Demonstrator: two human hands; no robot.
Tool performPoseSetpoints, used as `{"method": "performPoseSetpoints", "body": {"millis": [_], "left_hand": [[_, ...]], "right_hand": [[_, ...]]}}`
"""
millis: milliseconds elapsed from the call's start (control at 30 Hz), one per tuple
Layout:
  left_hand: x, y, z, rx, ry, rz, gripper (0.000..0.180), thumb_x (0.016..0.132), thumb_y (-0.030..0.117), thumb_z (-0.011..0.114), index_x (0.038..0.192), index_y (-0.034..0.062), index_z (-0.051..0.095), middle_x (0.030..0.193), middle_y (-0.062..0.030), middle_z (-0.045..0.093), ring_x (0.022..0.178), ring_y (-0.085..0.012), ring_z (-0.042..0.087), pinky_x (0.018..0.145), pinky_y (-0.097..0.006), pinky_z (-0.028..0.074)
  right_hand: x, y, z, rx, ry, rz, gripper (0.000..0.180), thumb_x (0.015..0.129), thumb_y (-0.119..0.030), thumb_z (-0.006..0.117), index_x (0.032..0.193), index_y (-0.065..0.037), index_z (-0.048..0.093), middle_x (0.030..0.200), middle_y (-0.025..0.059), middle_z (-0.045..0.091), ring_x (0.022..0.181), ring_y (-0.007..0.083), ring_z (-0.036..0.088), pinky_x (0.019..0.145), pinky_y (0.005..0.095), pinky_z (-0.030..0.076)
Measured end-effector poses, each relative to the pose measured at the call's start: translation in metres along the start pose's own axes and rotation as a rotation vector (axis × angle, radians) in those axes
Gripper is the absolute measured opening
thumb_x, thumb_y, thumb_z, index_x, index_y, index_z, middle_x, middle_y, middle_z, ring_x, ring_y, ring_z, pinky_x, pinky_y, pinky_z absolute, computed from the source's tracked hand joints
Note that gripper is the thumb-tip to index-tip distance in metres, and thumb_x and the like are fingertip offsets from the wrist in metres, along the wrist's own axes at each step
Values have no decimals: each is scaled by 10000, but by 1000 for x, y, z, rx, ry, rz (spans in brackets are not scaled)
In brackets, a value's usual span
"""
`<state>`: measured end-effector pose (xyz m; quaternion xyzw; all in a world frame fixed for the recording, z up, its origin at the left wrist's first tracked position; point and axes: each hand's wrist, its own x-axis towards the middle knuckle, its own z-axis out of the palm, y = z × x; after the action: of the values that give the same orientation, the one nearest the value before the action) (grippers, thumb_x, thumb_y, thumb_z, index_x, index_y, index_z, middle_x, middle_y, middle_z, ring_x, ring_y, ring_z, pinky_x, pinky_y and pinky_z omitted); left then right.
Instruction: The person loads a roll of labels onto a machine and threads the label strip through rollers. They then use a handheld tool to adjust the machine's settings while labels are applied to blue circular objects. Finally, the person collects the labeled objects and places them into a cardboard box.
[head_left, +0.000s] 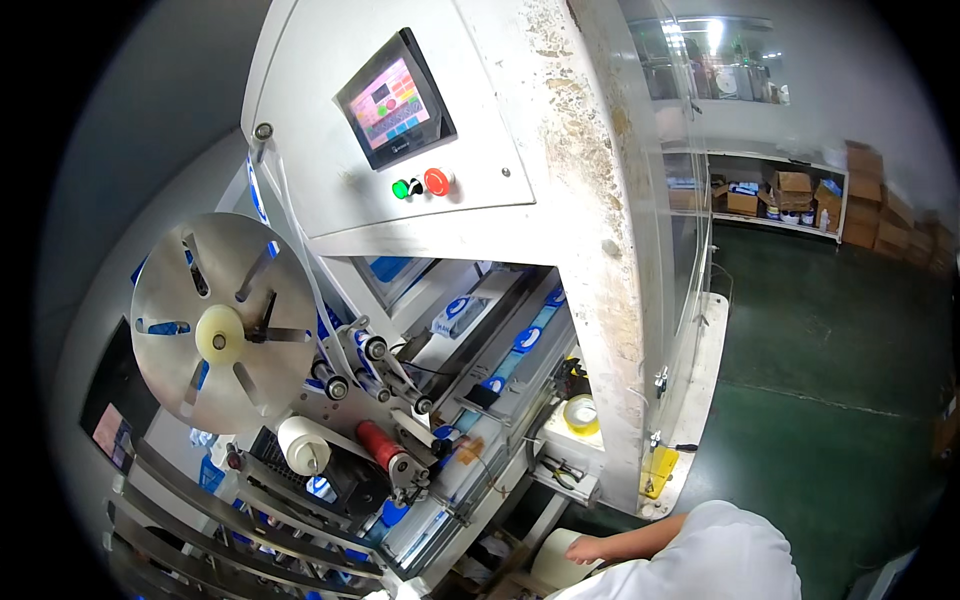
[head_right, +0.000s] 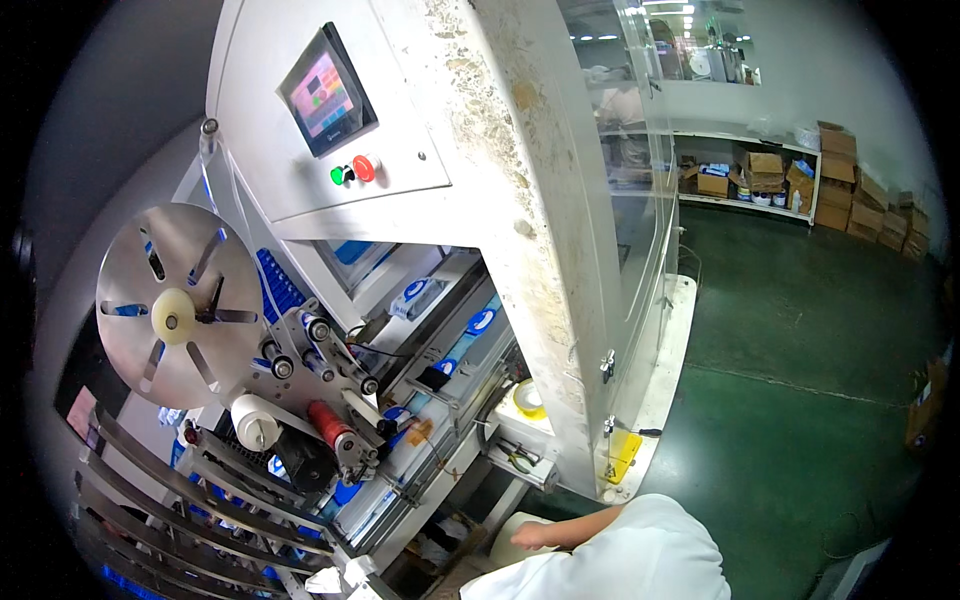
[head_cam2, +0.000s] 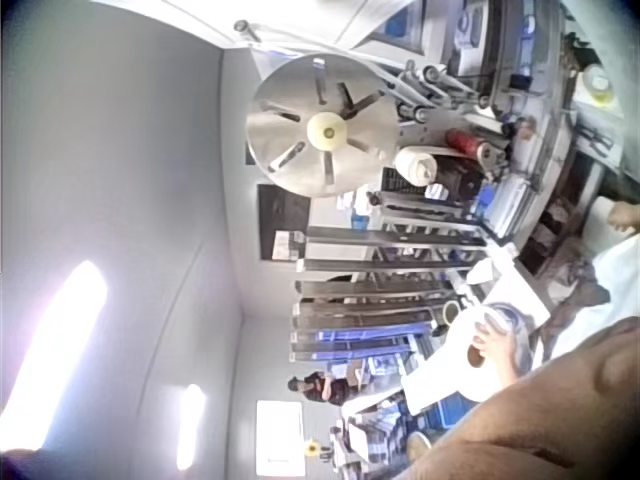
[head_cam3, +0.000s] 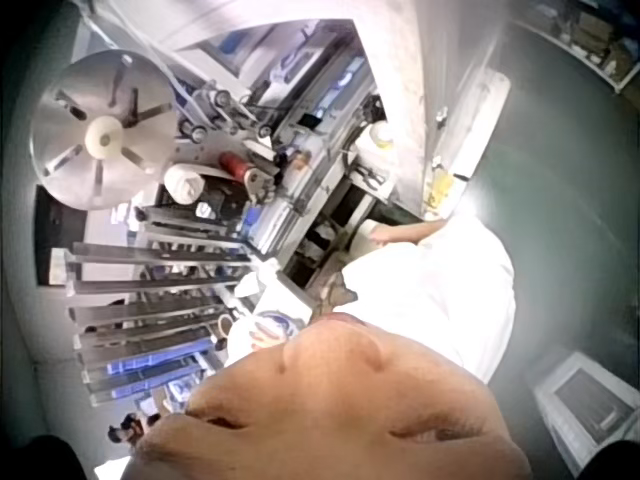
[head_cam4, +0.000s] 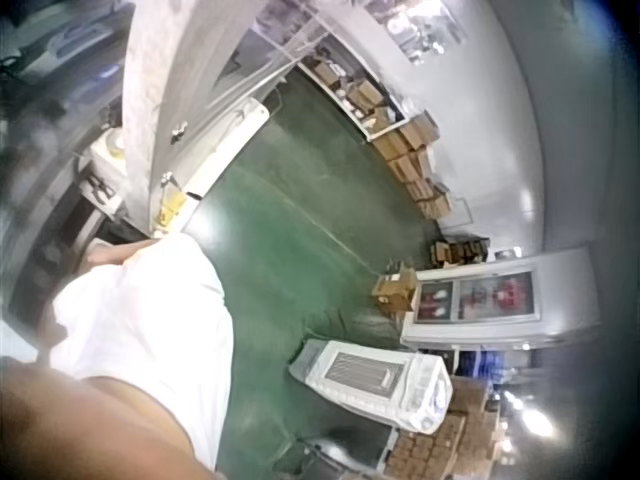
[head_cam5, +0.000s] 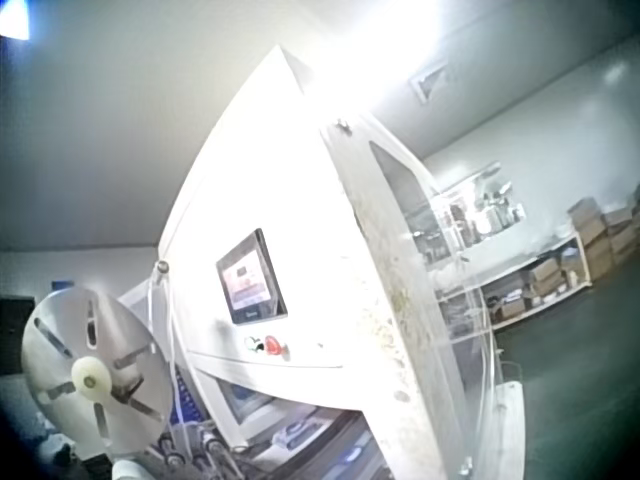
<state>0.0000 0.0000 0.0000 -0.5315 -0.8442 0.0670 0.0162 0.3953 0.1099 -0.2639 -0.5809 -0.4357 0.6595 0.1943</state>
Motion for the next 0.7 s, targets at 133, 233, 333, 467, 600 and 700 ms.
{"method": "performPoseSetpoints", "body": {"millis": [133, 233, 333, 467, 600, 700], "left_hand": [[-2, -1, 3, -18, -1, 5, 849, 749, 607, 549, 1422, 203, 227, 1470, -138, 168, 1271, -484, 181, 967, -625, 257], [-2, 0, 1, -29, -5, 1, 855, 746, 612, 551, 1423, 202, 227, 1470, -143, 167, 1271, -487, 180, 969, -624, 255], [-2, 1, 2, -20, -5, 4, 857, 746, 611, 552, 1423, 199, 226, 1470, -145, 165, 1271, -489, 180, 969, -623, 257], [0, 2, 2, -10, -4, 17, 860, 746, 611, 553, 1424, 195, 226, 1471, -147, 163, 1271, -492, 181, 969, -622, 259], [-2, -2, 4, 4, -1, 6, 863, 746, 611, 554, 1424, 191, 225, 1471, -149, 161, 1270, -495, 181, 970, -621, 261], [4, -10, 15, 3, 85, 64, 859, 745, 606, 556, 1423, 191, 230, 1470, -149, 166, 1266, -496, 188, 961, -625, 270]], "right_hand": [[1, 3, 0, 9, 0, 13, 311, 800, -362, 530, 864, -68, 605, 829, 40, 593, 753, 174, 583, 591, 324, 490], [-1, -1, -2, 26, 4, 17, 303, 795, -358, 533, 863, -71, 605, 824, 32, 593, 751, 169, 583, 591, 331, 490], [-5, -5, 0, 23, -1, 12, 296, 792, -356, 537, 857, -75, 603, 834, 29, 593, 764, 169, 585, 605, 342, 492], [-3, -2, -3, 44, 3, 36, 313, 787, -360, 546, 888, -71, 613, 875, 31, 596, 797, 172, 590, 625, 346, 494], [0, 0, 0, 30, 10, 44, 348, 784, -362, 554, 950, -64, 624, 903, 34, 600, 797, 167, 593, 620, 335, 491], [3, 1, -3, 56, 8, 50, 357, 784, -358, 557, 969, -60, 625, 907, 31, 598, 786, 159, 590, 612, 325, 488]]}}
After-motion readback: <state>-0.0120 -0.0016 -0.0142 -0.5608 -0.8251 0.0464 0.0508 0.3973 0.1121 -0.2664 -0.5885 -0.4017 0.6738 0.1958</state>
